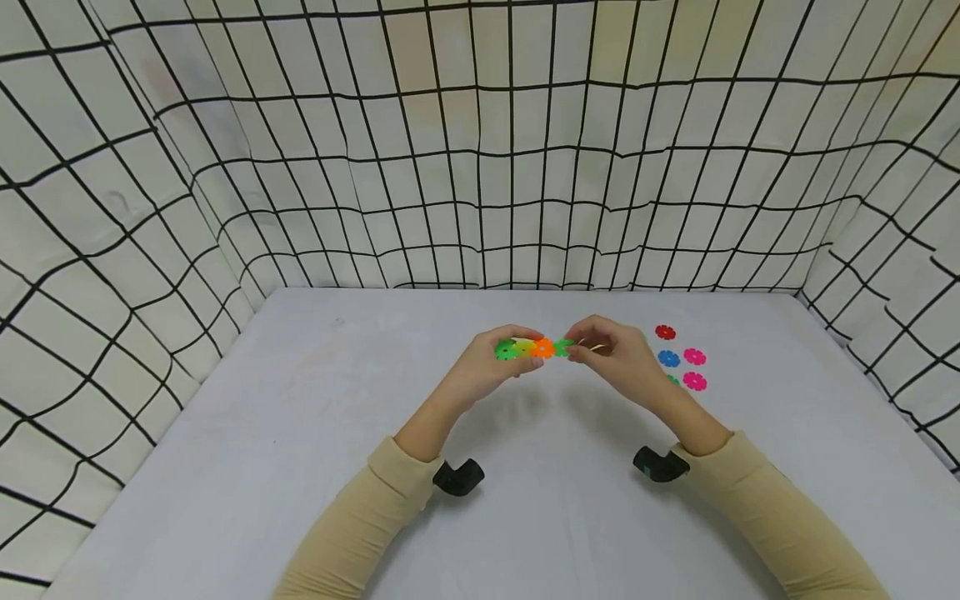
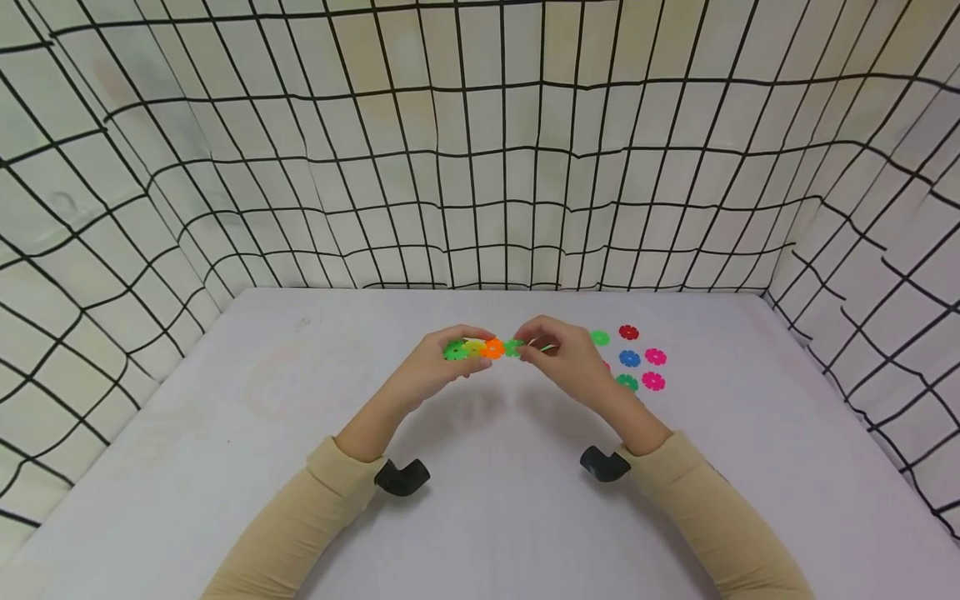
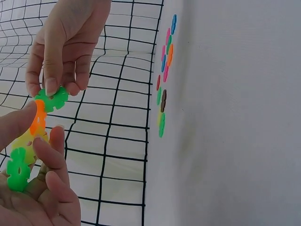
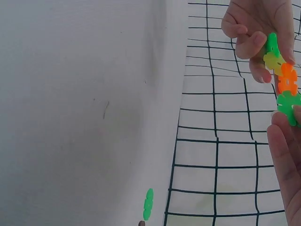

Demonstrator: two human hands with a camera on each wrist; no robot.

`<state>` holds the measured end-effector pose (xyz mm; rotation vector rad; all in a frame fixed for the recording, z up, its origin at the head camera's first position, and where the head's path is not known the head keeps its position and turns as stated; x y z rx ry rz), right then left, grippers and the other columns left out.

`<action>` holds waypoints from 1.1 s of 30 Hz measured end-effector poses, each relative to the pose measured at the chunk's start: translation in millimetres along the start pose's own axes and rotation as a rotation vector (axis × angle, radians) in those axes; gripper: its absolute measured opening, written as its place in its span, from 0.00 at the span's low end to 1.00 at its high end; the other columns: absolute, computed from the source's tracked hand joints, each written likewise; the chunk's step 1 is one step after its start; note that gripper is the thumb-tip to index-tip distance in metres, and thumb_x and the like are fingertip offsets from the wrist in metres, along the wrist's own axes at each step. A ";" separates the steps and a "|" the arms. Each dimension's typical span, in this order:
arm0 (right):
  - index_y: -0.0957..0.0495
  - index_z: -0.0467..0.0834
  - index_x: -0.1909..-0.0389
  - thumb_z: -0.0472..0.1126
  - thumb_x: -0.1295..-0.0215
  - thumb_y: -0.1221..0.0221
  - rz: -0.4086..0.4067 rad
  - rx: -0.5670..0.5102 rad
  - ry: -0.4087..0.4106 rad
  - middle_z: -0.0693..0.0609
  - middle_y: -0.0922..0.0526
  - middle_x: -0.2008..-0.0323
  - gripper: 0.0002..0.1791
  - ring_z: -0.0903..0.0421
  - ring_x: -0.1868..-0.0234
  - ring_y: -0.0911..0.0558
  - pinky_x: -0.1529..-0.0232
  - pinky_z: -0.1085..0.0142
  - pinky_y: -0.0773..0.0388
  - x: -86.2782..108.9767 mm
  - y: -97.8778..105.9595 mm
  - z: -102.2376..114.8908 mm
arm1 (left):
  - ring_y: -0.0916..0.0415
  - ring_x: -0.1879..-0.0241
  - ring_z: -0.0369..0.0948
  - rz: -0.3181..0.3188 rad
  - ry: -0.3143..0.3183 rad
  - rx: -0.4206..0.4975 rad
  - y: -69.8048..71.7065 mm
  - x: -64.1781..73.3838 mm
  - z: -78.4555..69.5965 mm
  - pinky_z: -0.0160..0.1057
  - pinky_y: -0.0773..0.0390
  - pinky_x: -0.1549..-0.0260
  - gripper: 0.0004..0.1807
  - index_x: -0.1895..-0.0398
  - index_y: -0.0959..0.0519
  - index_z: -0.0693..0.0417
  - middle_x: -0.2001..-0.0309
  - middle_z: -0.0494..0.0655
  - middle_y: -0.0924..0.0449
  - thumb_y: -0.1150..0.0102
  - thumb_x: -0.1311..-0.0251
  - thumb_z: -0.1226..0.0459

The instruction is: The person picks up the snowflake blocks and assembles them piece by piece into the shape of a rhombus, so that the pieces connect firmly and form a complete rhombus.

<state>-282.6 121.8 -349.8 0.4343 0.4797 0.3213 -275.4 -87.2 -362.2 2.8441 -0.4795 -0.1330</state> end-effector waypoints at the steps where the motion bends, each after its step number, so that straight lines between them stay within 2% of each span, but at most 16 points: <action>1: 0.19 0.36 0.53 0.31 0.32 0.34 -0.001 0.005 0.010 0.43 0.14 0.58 0.09 0.47 0.59 0.13 0.56 0.72 0.19 0.4 -0.5 1.4 | 0.22 0.57 0.55 0.000 -0.008 -0.001 -0.2 -0.3 -0.4 0.55 0.22 0.52 0.20 0.41 0.18 0.53 0.48 0.50 0.19 0.31 0.35 0.64; 6: 0.18 0.35 0.55 0.29 0.34 0.33 -0.020 0.055 0.074 0.44 0.13 0.60 0.08 0.49 0.61 0.13 0.58 0.72 0.18 1.4 -1.7 5.8 | 0.23 0.57 0.45 -0.017 -0.036 -0.061 0.4 0.1 -3.7 0.39 0.24 0.57 0.23 0.40 0.18 0.51 0.45 0.48 0.20 0.27 0.38 0.61; 11: 0.17 0.35 0.58 0.27 0.38 0.31 -0.065 0.126 0.171 0.47 0.12 0.63 0.09 0.52 0.63 0.13 0.60 0.73 0.18 3.8 -2.5 9.2 | 0.22 0.59 0.47 -0.003 -0.078 -0.081 -1.3 0.2 -5.6 0.40 0.21 0.59 0.21 0.40 0.18 0.54 0.49 0.47 0.17 0.29 0.37 0.62; 15: 0.16 0.34 0.60 0.24 0.40 0.31 -0.084 0.124 0.251 0.46 0.12 0.64 0.09 0.51 0.65 0.12 0.61 0.73 0.18 6.9 -3.0 11.9 | 0.22 0.64 0.46 0.002 -0.094 -0.090 -2.5 1.8 -7.4 0.45 0.19 0.60 0.20 0.41 0.18 0.55 0.52 0.47 0.17 0.30 0.35 0.63; 22: 0.15 0.33 0.62 0.22 0.46 0.29 -0.108 0.105 0.373 0.45 0.12 0.67 0.11 0.50 0.69 0.12 0.63 0.75 0.19 10.9 -2.4 10.3 | 0.24 0.68 0.42 0.028 -0.106 -0.119 -4.6 3.2 -8.3 0.37 0.23 0.66 0.20 0.41 0.19 0.56 0.55 0.48 0.17 0.30 0.35 0.63; 28: 0.14 0.32 0.64 0.18 0.52 0.28 -0.116 0.087 0.464 0.44 0.12 0.68 0.14 0.51 0.71 0.13 0.64 0.75 0.19 10.0 -0.9 9.0 | 0.24 0.69 0.44 0.046 -0.106 -0.109 -5.3 3.3 -9.1 0.41 0.21 0.64 0.20 0.40 0.19 0.57 0.55 0.48 0.17 0.31 0.35 0.64; 33: 0.13 0.32 0.63 0.17 0.53 0.28 -0.094 0.133 0.524 0.46 0.12 0.69 0.15 0.52 0.71 0.13 0.62 0.76 0.19 9.5 -1.7 11.5 | 0.23 0.67 0.52 0.069 -0.092 -0.112 -5.9 3.6 -8.9 0.53 0.19 0.60 0.20 0.40 0.19 0.57 0.56 0.49 0.17 0.31 0.35 0.64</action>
Point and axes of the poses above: each hand's wrist, its own x-axis away from the middle knuckle, its own y-axis out of the back of the hand, z = x × y, the point moved 4 cm from there along -x, towards the middle knuckle
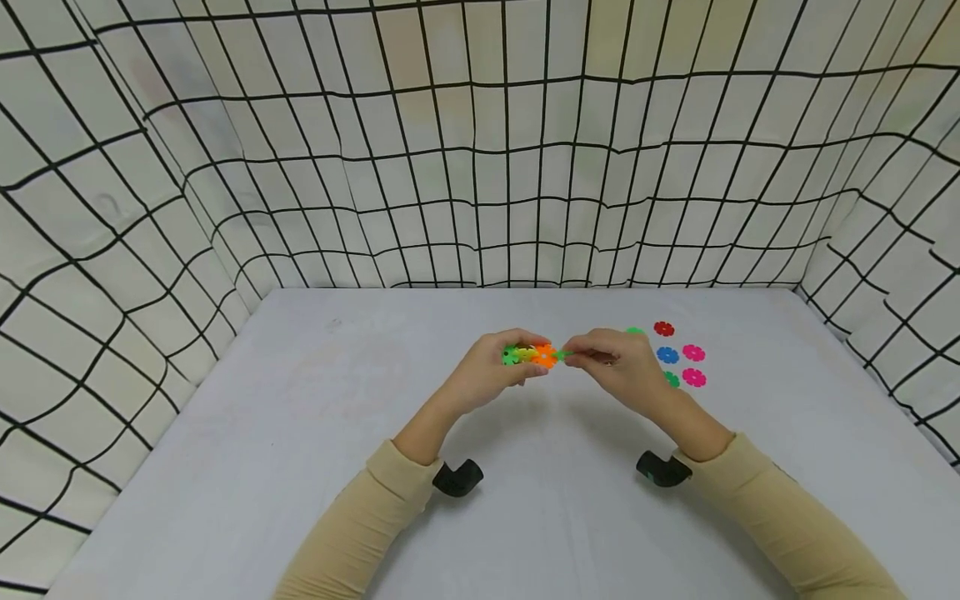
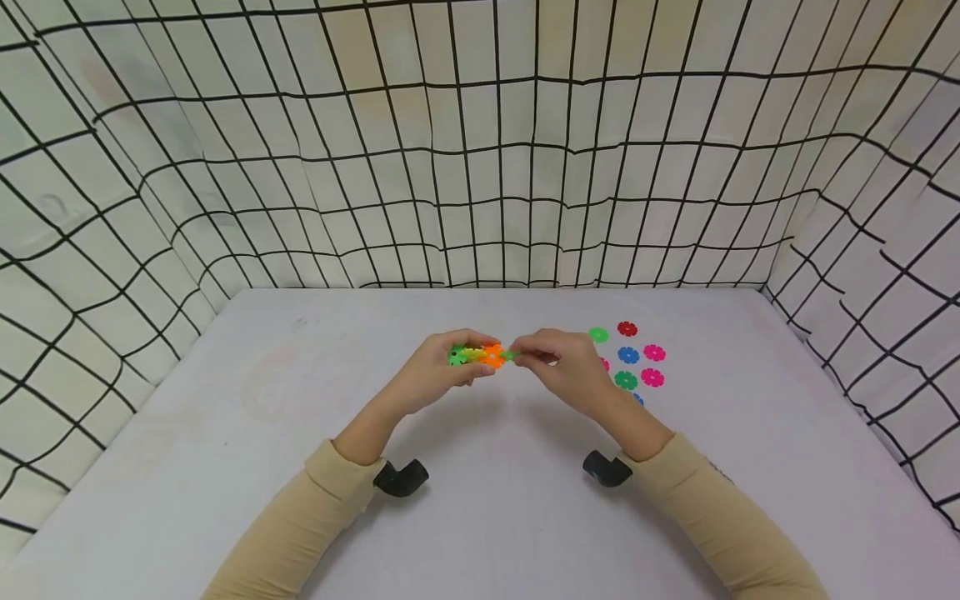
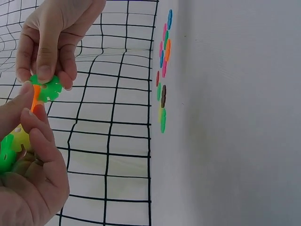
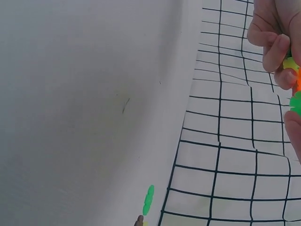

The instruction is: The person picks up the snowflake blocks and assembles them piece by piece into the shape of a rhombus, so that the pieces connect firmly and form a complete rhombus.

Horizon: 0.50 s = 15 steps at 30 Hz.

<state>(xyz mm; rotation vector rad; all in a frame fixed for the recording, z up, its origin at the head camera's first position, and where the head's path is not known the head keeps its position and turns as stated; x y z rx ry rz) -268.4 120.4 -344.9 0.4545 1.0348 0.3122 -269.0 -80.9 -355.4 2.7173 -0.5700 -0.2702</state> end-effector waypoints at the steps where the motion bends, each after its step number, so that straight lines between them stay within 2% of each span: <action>1: 0.13 0.32 0.63 0.17 0.53 0.28 0.006 0.009 0.010 0.46 0.12 0.69 0.15 0.53 0.70 0.13 0.62 0.76 0.19 -0.4 -0.3 0.6 | 0.23 0.67 0.52 0.002 -0.001 -0.006 0.1 0.2 -0.7 0.55 0.19 0.59 0.20 0.40 0.19 0.57 0.57 0.49 0.17 0.31 0.35 0.64; 3: 0.13 0.33 0.63 0.18 0.53 0.28 0.017 0.022 0.020 0.47 0.12 0.69 0.16 0.53 0.70 0.13 0.62 0.77 0.20 -0.8 -0.8 1.0 | 0.23 0.68 0.49 -0.005 -0.004 -0.022 1.0 0.4 -1.7 0.54 0.18 0.60 0.20 0.41 0.19 0.57 0.57 0.49 0.17 0.30 0.35 0.64; 8: 0.14 0.34 0.61 0.18 0.50 0.29 0.049 0.007 -0.018 0.47 0.12 0.67 0.15 0.53 0.68 0.13 0.62 0.75 0.19 -1.7 -1.2 -0.8 | 0.22 0.65 0.43 -0.029 0.003 -0.061 3.7 0.4 -2.9 0.39 0.21 0.63 0.20 0.42 0.17 0.54 0.54 0.47 0.17 0.28 0.37 0.63; 15: 0.14 0.36 0.57 0.23 0.42 0.31 0.116 -0.024 -0.137 0.49 0.12 0.63 0.13 0.54 0.65 0.13 0.61 0.71 0.17 -1.9 -1.0 -9.0 | 0.23 0.56 0.43 -0.048 0.032 -0.064 5.5 -1.6 3.4 0.38 0.23 0.58 0.20 0.42 0.16 0.52 0.46 0.46 0.18 0.27 0.38 0.61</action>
Point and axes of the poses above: each hand's wrist, its own x-axis away from the middle knuckle, its own y-axis out of the back of the hand, z = x × y, the point moved 4 cm from there along -x, towards the middle knuckle
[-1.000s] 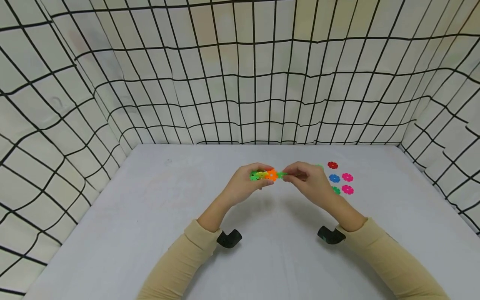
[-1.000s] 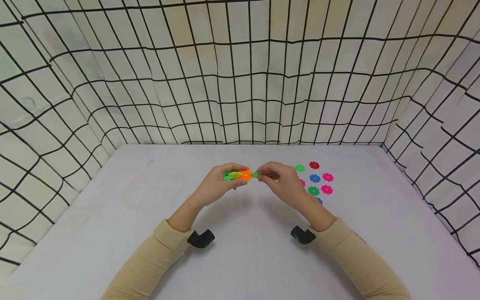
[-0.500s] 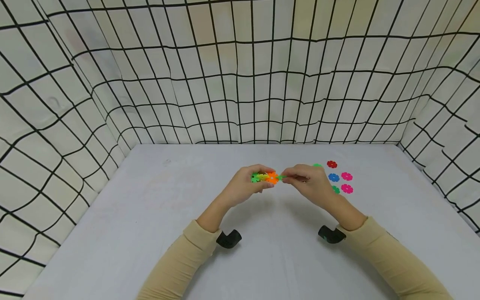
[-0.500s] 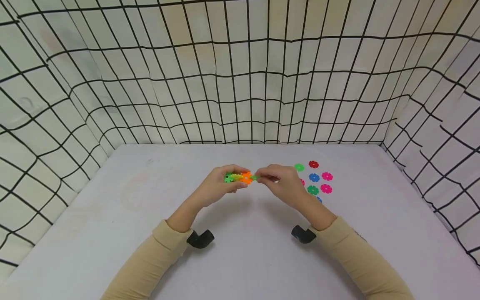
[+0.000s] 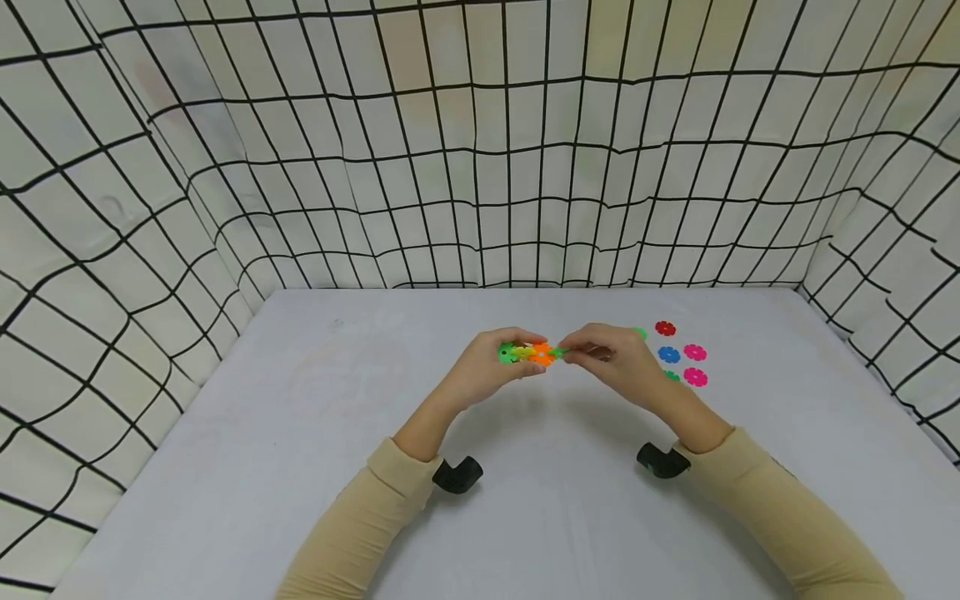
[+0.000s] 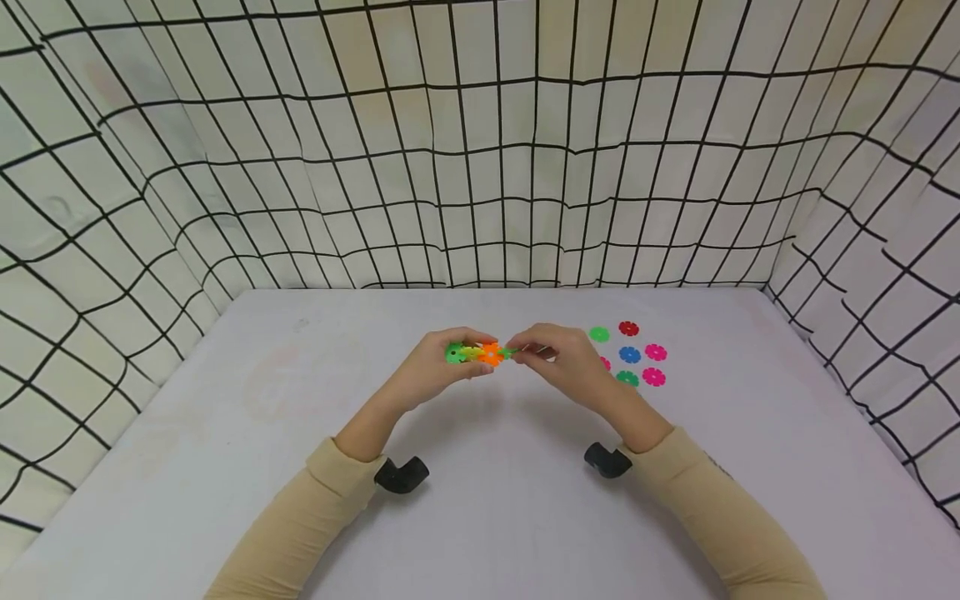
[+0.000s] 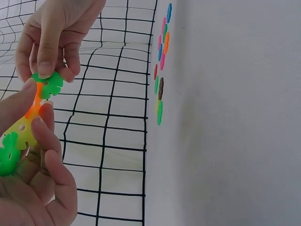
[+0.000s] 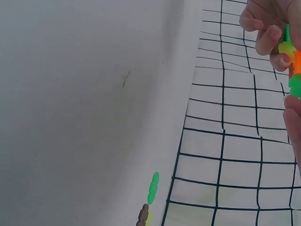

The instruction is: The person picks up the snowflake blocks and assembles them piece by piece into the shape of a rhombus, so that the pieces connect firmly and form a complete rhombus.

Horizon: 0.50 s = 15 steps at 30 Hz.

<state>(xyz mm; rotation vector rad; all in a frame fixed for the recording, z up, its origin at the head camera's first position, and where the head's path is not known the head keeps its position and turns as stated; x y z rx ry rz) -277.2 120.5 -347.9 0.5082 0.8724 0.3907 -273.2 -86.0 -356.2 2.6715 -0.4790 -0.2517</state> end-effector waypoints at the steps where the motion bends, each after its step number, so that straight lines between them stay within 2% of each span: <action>1: 0.14 0.36 0.57 0.23 0.42 0.31 0.007 -0.003 -0.010 0.49 0.12 0.63 0.13 0.54 0.65 0.13 0.61 0.71 0.17 -0.2 0.4 -1.7 | 0.23 0.55 0.43 -0.002 0.003 0.001 0.3 -0.3 1.2 0.38 0.23 0.58 0.21 0.42 0.16 0.51 0.46 0.46 0.18 0.27 0.38 0.61; 5: 0.14 0.36 0.55 0.24 0.41 0.31 0.017 -0.038 -0.074 0.47 0.12 0.60 0.13 0.54 0.64 0.13 0.60 0.70 0.17 -1.3 4.2 -10.0 | 0.23 0.54 0.43 -0.025 0.003 0.001 2.4 -1.0 3.8 0.39 0.23 0.57 0.21 0.42 0.16 0.51 0.45 0.45 0.19 0.27 0.38 0.60; 7: 0.15 0.36 0.55 0.26 0.39 0.32 0.016 -0.068 -0.144 0.46 0.13 0.59 0.12 0.53 0.63 0.13 0.60 0.70 0.17 -1.5 7.6 -15.7 | 0.22 0.54 0.42 -0.046 0.003 0.002 3.8 -1.4 4.9 0.40 0.22 0.57 0.21 0.42 0.16 0.50 0.44 0.44 0.18 0.27 0.38 0.60; 11: 0.15 0.36 0.51 0.30 0.34 0.33 0.036 -0.126 -0.315 0.42 0.13 0.55 0.11 0.42 0.63 0.15 0.64 0.66 0.18 -0.4 12.7 -28.9 | 0.21 0.52 0.42 -0.078 0.003 0.010 5.9 -1.8 6.0 0.40 0.21 0.55 0.21 0.42 0.16 0.51 0.44 0.43 0.18 0.26 0.39 0.60; 13: 0.16 0.36 0.49 0.32 0.32 0.34 0.060 -0.132 -0.370 0.41 0.14 0.54 0.12 0.37 0.62 0.17 0.66 0.63 0.18 0.2 13.5 -35.2 | 0.22 0.51 0.42 -0.084 0.009 0.009 6.3 -1.5 5.9 0.40 0.22 0.55 0.21 0.42 0.15 0.50 0.44 0.43 0.18 0.26 0.39 0.60; 15: 0.16 0.36 0.48 0.33 0.31 0.35 0.101 -0.119 -0.403 0.40 0.15 0.53 0.12 0.38 0.61 0.16 0.65 0.62 0.18 0.0 13.5 -40.9 | 0.22 0.51 0.42 -0.085 0.014 0.009 6.3 -1.6 5.6 0.40 0.23 0.55 0.21 0.42 0.15 0.50 0.44 0.43 0.18 0.26 0.39 0.61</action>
Point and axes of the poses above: each hand's wrist, its own x-axis away from the middle knuckle, its own y-axis out of the back of the hand, z = x × y, the point moved 4 cm from there along -x, towards the middle knuckle
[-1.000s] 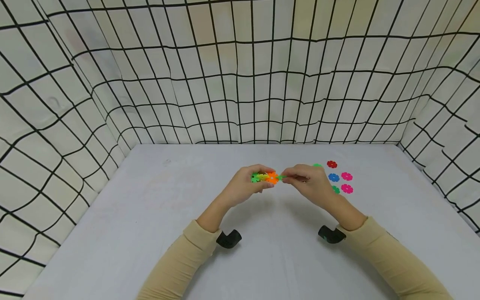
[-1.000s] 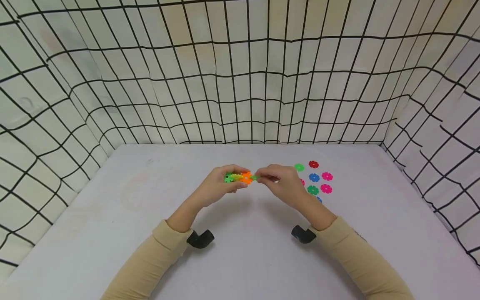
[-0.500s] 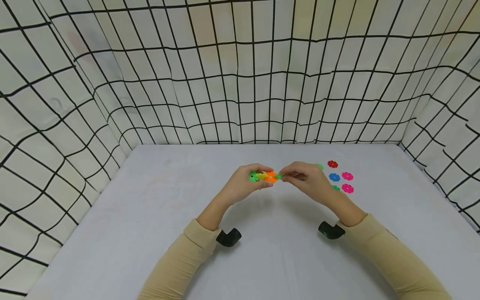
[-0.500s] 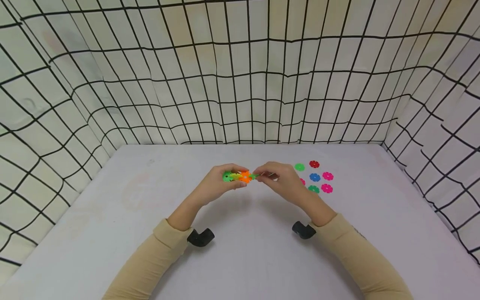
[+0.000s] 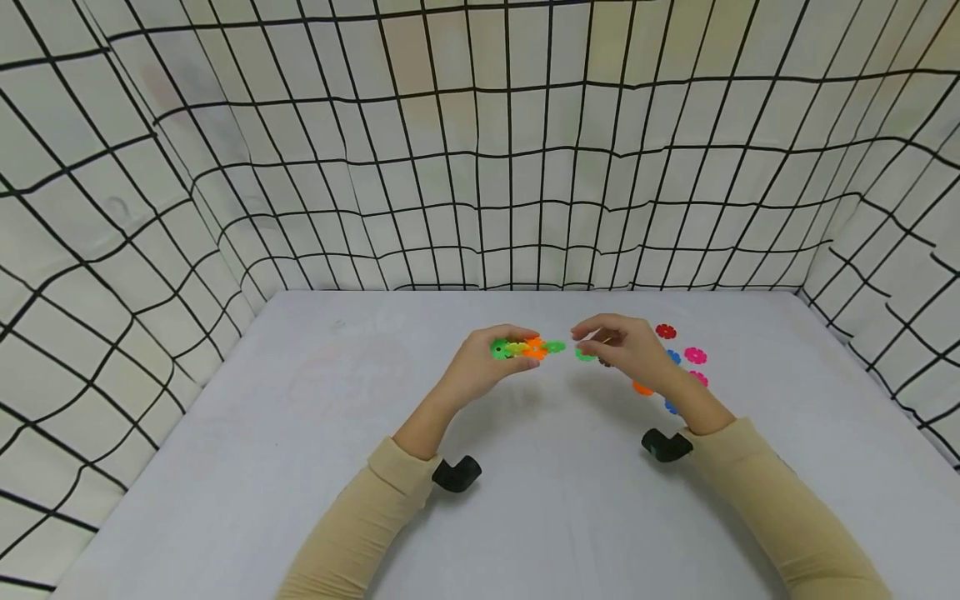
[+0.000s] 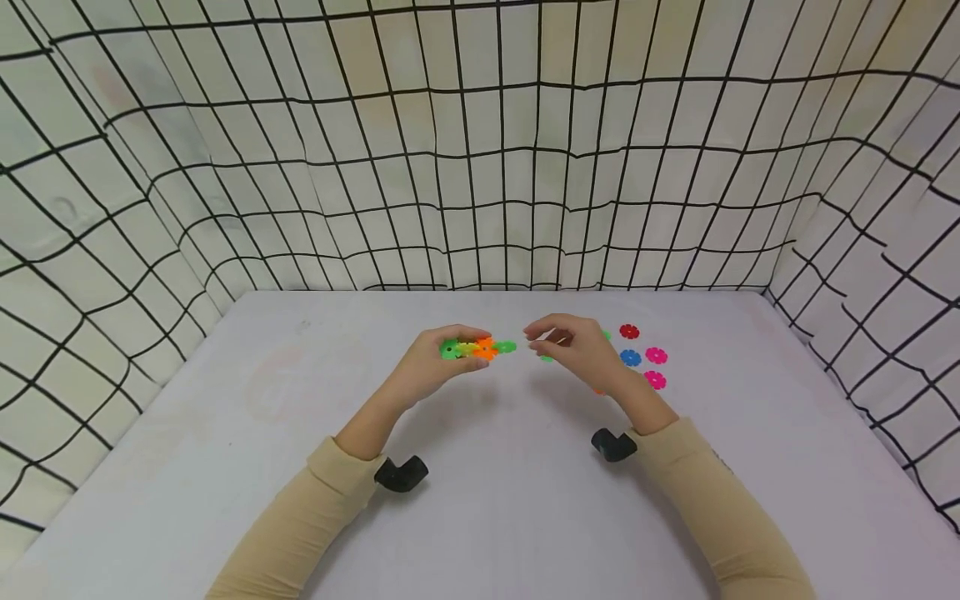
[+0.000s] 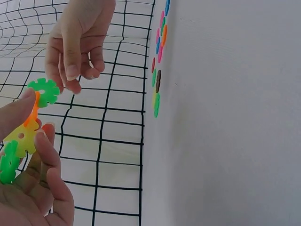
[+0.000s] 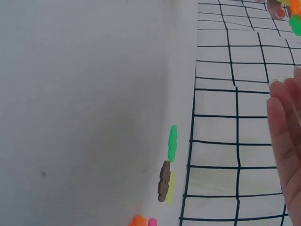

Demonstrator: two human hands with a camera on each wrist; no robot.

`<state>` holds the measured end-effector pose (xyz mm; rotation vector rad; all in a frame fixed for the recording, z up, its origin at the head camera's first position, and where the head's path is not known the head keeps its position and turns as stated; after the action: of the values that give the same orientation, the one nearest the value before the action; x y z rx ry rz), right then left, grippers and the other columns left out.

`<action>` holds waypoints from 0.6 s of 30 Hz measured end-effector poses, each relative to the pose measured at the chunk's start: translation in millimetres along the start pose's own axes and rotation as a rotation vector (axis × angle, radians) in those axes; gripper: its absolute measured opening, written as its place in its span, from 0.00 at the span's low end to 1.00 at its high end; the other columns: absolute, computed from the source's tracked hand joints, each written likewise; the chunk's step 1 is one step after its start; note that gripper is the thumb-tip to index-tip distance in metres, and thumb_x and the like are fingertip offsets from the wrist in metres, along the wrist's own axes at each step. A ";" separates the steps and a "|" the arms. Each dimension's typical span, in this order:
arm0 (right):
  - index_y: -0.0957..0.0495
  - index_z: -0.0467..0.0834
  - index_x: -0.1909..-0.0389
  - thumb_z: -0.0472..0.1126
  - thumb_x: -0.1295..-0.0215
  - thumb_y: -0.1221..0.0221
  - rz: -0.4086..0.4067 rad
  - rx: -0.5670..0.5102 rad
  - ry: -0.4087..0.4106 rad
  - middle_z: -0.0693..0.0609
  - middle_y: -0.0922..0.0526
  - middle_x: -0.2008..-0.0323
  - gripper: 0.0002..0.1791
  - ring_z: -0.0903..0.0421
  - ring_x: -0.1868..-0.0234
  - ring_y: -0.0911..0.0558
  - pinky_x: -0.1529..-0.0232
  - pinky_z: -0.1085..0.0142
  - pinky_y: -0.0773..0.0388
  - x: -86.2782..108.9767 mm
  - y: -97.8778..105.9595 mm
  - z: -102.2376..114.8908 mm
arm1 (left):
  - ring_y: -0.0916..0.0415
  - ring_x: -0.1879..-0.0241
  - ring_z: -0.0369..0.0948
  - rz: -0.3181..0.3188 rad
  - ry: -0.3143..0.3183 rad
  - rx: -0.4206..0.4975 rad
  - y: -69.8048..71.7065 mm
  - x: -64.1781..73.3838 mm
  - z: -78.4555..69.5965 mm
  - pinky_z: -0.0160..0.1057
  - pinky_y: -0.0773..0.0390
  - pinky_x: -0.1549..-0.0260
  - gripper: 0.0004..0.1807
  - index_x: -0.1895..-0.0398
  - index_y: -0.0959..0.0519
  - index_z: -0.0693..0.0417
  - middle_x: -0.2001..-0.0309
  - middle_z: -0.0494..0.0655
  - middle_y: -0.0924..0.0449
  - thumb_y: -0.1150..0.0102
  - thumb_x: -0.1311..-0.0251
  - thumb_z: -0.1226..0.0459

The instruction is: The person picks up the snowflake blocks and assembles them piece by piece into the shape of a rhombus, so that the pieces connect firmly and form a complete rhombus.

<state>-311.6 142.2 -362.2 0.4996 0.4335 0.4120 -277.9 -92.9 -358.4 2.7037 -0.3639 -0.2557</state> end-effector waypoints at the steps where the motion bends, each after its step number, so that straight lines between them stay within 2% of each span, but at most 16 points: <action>1: 0.17 0.36 0.47 0.33 0.30 0.35 0.023 0.014 -0.016 0.41 0.15 0.53 0.13 0.39 0.61 0.16 0.64 0.62 0.17 -1.4 -0.3 -3.1 | 0.23 0.51 0.42 -0.001 0.002 -0.003 -0.3 0.1 0.2 0.40 0.23 0.55 0.21 0.42 0.15 0.50 0.44 0.43 0.18 0.26 0.39 0.61; 5: 0.17 0.37 0.45 0.35 0.31 0.34 0.132 0.095 -0.069 0.44 0.16 0.54 0.15 0.49 0.60 0.16 0.60 0.63 0.19 -8.7 -1.6 -13.0 | 0.23 0.51 0.42 -0.001 0.004 -0.014 -0.5 -0.3 1.0 0.39 0.23 0.56 0.21 0.42 0.15 0.50 0.44 0.44 0.18 0.26 0.39 0.61; 8: 0.17 0.37 0.44 0.36 0.32 0.33 0.194 0.149 -0.106 0.47 0.18 0.57 0.17 0.50 0.62 0.18 0.60 0.61 0.20 -13.9 -2.5 -19.8 | 0.23 0.50 0.43 -0.001 0.007 -0.017 -0.1 -1.0 1.8 0.40 0.23 0.55 0.21 0.42 0.15 0.50 0.44 0.43 0.18 0.26 0.39 0.61; 14: 0.18 0.39 0.44 0.36 0.33 0.33 0.266 0.239 -0.192 0.49 0.20 0.61 0.17 0.51 0.63 0.22 0.62 0.62 0.23 -21.3 -3.9 -34.6 | 0.25 0.44 0.43 0.026 0.007 -0.020 -1.2 -0.9 2.5 0.44 0.25 0.48 0.21 0.43 0.15 0.50 0.42 0.41 0.18 0.26 0.40 0.62; 18: 0.19 0.39 0.43 0.38 0.33 0.32 0.291 0.281 -0.273 0.48 0.21 0.60 0.19 0.51 0.65 0.23 0.65 0.63 0.25 -26.2 -3.3 -42.8 | 0.26 0.44 0.44 0.044 0.014 -0.034 -1.9 0.0 2.1 0.46 0.25 0.47 0.21 0.43 0.15 0.49 0.42 0.41 0.19 0.26 0.40 0.61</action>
<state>-353.3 142.8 -390.2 0.8862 0.1530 0.5568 -278.0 -91.9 -361.1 2.6595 -0.4102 -0.2281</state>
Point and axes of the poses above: each hand's wrist, its own x-axis away from the middle knuckle, its own y-axis out of the back of the hand, z = x × y, the point moved 4 cm from there along -x, towards the middle knuckle
